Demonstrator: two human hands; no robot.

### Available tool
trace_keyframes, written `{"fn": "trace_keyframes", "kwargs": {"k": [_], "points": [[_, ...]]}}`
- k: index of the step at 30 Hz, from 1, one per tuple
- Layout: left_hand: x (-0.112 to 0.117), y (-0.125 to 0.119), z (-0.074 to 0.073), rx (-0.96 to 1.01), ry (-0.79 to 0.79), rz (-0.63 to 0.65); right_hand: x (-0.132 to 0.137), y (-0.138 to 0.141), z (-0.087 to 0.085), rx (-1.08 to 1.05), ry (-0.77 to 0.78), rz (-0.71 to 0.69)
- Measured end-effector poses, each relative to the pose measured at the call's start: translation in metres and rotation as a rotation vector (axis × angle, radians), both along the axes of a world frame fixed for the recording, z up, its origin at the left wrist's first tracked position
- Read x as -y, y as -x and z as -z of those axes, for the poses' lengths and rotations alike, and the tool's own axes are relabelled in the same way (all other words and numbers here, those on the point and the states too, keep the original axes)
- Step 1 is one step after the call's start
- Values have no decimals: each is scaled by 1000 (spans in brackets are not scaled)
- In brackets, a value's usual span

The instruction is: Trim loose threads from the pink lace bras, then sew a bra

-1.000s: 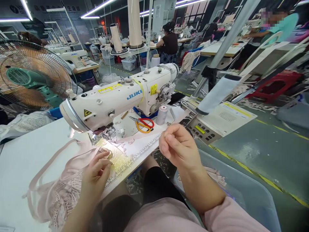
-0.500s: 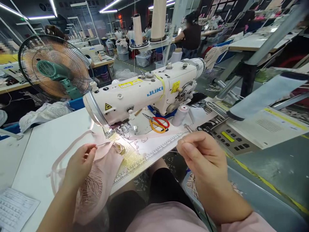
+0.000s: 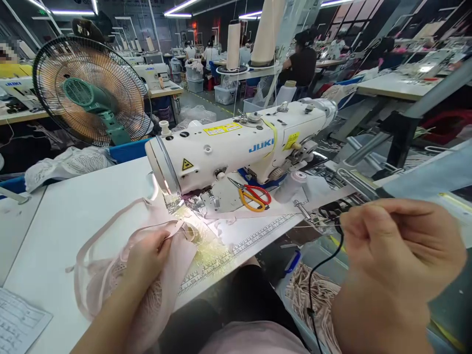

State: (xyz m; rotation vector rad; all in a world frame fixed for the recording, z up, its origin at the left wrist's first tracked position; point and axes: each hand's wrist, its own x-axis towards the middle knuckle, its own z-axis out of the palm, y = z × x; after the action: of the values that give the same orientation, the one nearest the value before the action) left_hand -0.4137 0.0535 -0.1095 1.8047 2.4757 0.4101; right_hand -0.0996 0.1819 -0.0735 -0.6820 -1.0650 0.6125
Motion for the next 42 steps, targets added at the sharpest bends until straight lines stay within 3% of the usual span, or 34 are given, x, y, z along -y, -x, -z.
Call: {"fn": "trace_keyframes", "kwargs": {"k": [3,6,8,10,14,16,19,22,25,29,35,42], "points": [[4,6,8,-24,-63,19,-8,-4,-2,71,32,163],[7,10,14,-38,-112,36,-6,-2,1,171,68,101],[8,11,16,-41,-157,52,-1,7,6,312,119,-104],[8,11,16,-9,-230,64,5,28,10,527,165,-414],[10,12,14,174,-345,29,11,100,15,868,105,-1076],[11,14,14,287,-373,-15,8,140,18,904,117,-1190],[10,17,11,476,-340,-109,-2,187,25,948,56,-1171],[7,18,7,651,-275,-168,-13,209,35,1043,-124,-1162],[5,18,5,732,-229,-186,-19,212,46,1113,-207,-1180],[3,16,7,698,-181,-222,-23,207,56,1156,-239,-1132],[5,17,11,627,-177,-222,-23,208,60,1138,-381,-997],[9,17,12,532,-201,-165,-20,211,64,1129,-457,-941]]}}
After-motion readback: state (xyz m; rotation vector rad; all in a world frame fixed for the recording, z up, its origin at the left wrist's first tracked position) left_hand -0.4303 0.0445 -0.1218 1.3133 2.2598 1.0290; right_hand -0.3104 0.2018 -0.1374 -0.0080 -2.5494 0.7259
